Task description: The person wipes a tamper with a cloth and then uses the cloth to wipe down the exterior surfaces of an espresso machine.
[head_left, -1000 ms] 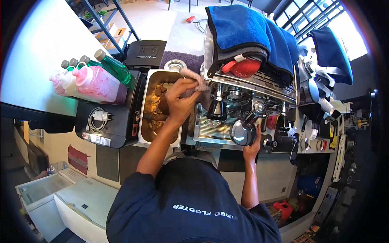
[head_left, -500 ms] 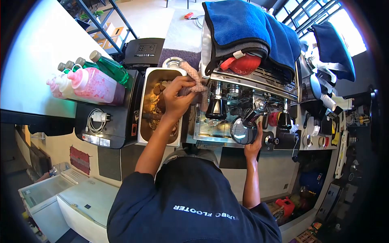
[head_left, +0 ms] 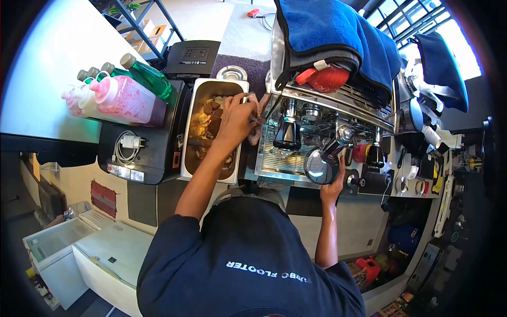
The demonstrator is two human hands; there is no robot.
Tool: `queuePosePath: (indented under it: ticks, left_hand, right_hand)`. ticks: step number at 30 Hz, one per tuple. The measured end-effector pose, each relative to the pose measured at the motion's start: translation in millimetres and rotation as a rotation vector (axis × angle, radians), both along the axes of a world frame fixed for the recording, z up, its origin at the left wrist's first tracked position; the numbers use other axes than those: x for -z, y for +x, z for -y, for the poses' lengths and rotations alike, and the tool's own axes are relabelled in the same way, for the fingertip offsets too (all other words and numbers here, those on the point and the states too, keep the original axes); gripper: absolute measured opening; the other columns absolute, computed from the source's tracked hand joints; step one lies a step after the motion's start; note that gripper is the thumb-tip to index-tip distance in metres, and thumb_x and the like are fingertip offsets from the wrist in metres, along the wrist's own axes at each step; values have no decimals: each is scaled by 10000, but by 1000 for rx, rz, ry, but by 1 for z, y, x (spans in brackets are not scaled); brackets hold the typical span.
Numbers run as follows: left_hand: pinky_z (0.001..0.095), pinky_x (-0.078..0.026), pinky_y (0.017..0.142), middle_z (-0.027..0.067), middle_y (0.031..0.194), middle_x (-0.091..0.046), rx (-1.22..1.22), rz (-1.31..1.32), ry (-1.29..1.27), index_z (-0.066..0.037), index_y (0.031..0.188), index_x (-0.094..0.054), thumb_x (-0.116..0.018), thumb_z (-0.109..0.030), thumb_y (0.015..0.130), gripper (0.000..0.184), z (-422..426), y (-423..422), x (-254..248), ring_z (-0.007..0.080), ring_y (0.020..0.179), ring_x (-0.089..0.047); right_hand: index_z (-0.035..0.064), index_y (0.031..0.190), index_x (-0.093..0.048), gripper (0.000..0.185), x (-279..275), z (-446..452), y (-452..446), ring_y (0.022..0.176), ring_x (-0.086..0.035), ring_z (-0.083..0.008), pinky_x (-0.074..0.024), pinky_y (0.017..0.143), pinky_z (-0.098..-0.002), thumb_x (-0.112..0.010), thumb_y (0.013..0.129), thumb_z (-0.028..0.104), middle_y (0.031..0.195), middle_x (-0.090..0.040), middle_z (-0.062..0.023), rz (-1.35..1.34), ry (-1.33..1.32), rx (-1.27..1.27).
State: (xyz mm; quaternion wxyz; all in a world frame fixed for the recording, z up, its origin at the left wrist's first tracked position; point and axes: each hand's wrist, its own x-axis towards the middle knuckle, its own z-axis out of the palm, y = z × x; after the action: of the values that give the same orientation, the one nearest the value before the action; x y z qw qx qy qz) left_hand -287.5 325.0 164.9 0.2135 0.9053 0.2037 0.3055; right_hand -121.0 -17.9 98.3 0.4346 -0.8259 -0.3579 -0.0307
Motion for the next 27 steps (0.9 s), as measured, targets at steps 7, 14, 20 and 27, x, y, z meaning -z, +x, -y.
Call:
queuePosePath:
  ticks: [7, 14, 20, 27]
  left_hand:
    - [477, -364, 989, 95, 1008, -700, -55, -194, 15, -74, 903, -677, -832, -150, 682, 280, 0, 9, 15, 346, 1149, -559]
    - [444, -379, 984, 92, 1062, -705, -39, -83, -85, -94, 933, -733, -829, -158, 693, 266, -4, -2, 16, 306, 1121, -580]
    - [400, -397, 964, 71, 1033, -716, -74, 200, -236, -114, 920, -772, -841, -132, 680, 251, 1, -8, -29, 251, 1080, -599]
    - [353, -412, 938, 34, 966, -736, -122, 546, -294, -112, 892, -785, -850, -82, 655, 247, 16, 7, -52, 207, 988, -630]
  right_hand:
    - [3, 1469, -456, 713, 5, 4, 1, 1399, -467, -386, -376, 1165, -428, -453, 758, -50, 1556, -444, -199, 6, 4, -5]
    - [4, 1467, -462, 739, 7, 4, 3, 1403, -461, -390, -369, 1169, -432, -435, 730, -52, 1555, -444, -200, 25, 23, -12]
    - [6, 1470, -463, 737, 6, 3, 3, 1406, -459, -391, -368, 1169, -433, -441, 735, -44, 1557, -441, -201, 22, 20, -13]
    - [2, 1473, -459, 743, 2, 2, 0, 1408, -460, -379, -365, 1170, -428, -434, 732, -56, 1561, -439, -193, -14, 13, -6]
